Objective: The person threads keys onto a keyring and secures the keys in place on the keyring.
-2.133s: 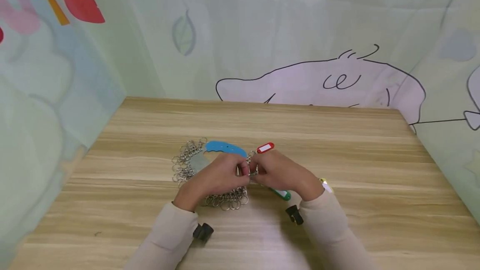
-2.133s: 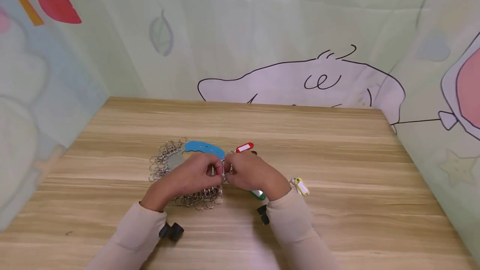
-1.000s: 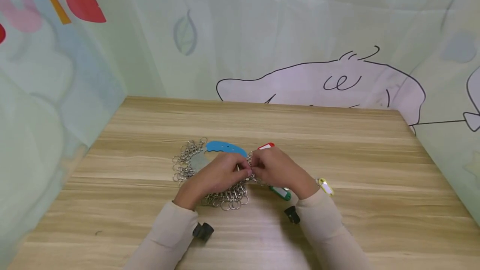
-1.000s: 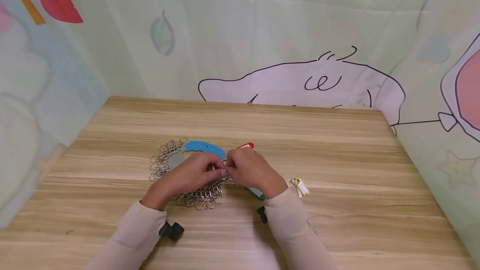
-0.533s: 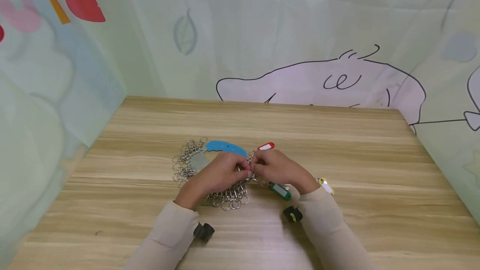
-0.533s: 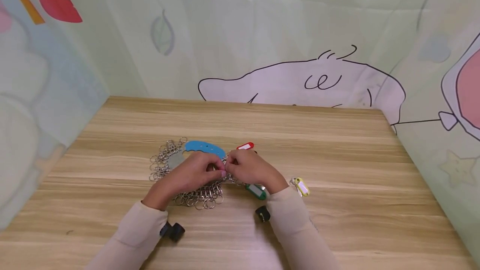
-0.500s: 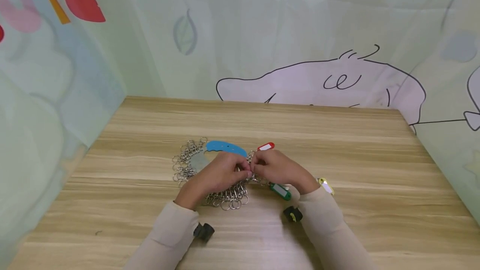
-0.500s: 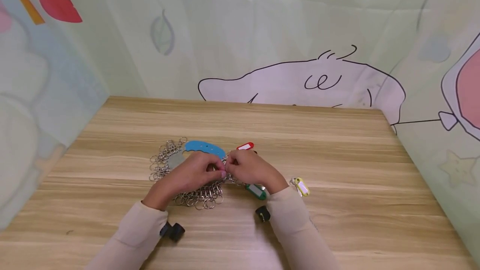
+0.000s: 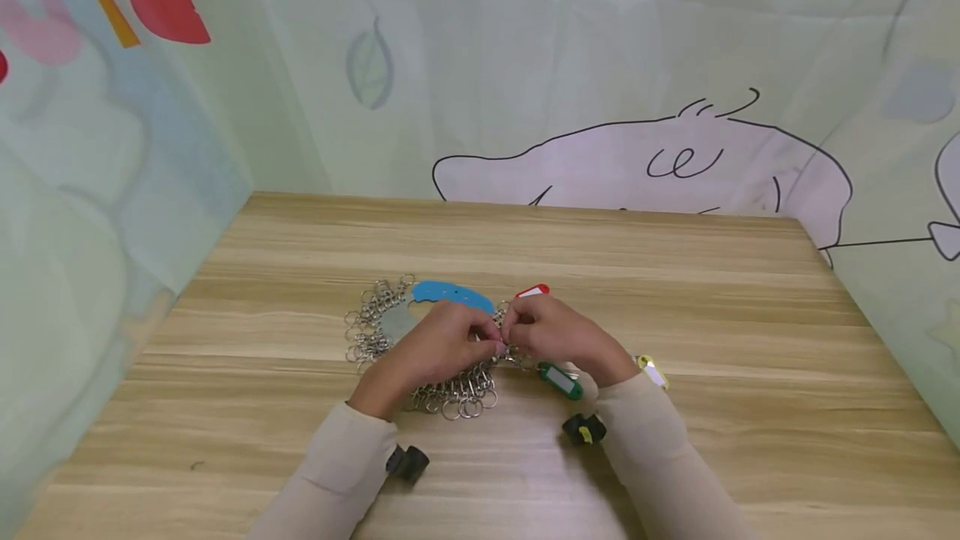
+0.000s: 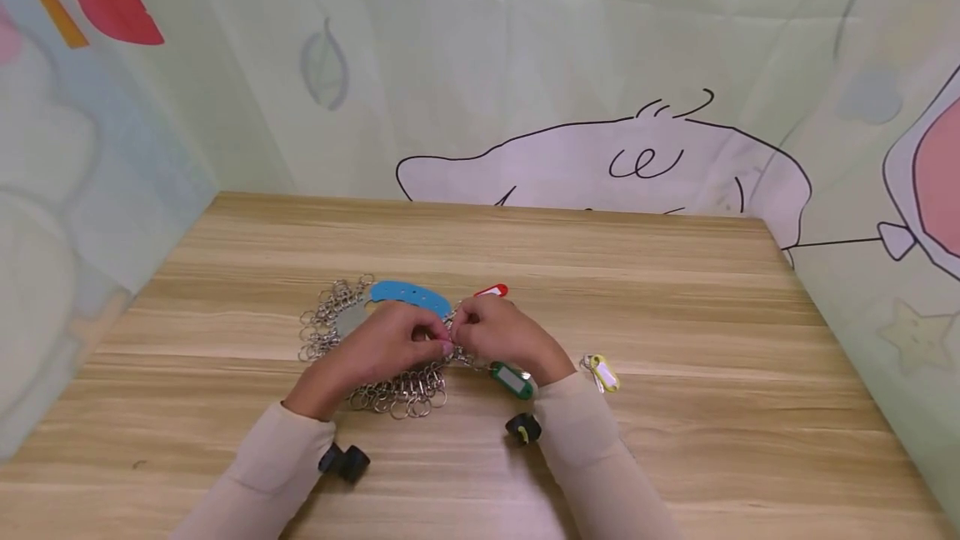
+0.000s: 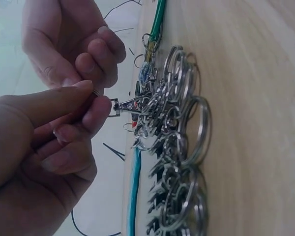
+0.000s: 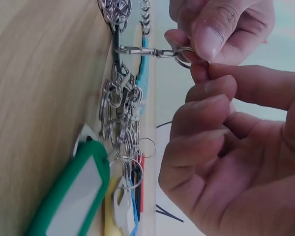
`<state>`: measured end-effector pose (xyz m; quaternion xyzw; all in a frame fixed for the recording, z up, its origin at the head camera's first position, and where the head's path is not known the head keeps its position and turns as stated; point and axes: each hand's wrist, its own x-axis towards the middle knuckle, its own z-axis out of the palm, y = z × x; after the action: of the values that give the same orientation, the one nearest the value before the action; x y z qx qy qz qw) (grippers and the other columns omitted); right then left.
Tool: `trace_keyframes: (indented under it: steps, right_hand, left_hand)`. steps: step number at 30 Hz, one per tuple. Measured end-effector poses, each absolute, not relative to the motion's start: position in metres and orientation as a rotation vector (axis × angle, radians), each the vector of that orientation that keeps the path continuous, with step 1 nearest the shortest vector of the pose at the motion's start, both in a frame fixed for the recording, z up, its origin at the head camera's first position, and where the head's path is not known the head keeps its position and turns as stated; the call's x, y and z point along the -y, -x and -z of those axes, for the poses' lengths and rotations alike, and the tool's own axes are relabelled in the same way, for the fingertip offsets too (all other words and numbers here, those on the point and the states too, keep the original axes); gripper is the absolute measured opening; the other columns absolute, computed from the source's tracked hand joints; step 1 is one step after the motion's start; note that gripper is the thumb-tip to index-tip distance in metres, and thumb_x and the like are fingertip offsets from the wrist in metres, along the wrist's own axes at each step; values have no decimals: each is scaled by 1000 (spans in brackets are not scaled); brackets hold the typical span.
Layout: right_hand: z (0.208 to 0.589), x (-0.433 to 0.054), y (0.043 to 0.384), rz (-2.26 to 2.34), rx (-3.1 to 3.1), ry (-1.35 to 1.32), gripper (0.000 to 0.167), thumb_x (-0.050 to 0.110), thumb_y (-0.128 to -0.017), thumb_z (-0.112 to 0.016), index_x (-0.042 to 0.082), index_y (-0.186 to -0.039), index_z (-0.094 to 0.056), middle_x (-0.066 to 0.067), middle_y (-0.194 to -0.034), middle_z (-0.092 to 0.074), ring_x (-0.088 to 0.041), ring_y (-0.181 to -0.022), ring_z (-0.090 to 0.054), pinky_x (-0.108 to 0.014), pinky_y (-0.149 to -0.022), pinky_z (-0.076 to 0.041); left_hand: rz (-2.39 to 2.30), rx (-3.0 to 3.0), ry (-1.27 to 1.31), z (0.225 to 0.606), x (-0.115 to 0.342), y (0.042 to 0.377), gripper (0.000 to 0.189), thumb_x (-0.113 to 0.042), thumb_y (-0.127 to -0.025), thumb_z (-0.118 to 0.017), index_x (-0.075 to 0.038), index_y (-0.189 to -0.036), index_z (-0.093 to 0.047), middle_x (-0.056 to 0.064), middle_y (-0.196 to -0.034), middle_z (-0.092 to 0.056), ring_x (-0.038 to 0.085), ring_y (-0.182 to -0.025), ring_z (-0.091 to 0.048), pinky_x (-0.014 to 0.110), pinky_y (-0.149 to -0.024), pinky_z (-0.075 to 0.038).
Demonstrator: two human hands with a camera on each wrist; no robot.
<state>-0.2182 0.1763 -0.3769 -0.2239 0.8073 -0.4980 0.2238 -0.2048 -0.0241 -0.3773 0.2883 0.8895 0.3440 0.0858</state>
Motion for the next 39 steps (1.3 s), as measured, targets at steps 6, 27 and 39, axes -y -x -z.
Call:
trace_keyframes:
  steps: [6, 27, 39]
  right_hand:
    - [377, -177, 219, 1471, -2131, 521, 19, -8, -89, -46, -4, -91, -64, -3, -62, -46, -12, -50, -37, -25, -49, -33]
    - [383, -180, 224, 1492, -2030, 441, 11, 4, -96, -51, 0, -94, -62, -6, -68, -50, -17, -55, -40, -29, -51, -34]
    - [382, -179, 222, 1521, -2015, 388, 10, 6, -97, -54, 0, -94, -62, -7, -69, -49, -17, -56, -40, -29, -51, -34]
  left_hand:
    - [-1038, -2640, -848, 378, 25, 206, 3, -11, -91, -75, -9, -89, -76, -9, -79, -67, 6, -71, -59, 27, -64, -49]
    - [-1059, -2616, -836, 381, 26, 208, 12, -13, -95, -67, -7, -94, -77, -9, -80, -68, 6, -73, -59, 28, -66, -49]
    - [-1089, -2611, -832, 382, 26, 208, 11, -15, -92, -67, -8, -91, -76, -10, -77, -65, 9, -69, -59, 26, -62, -47]
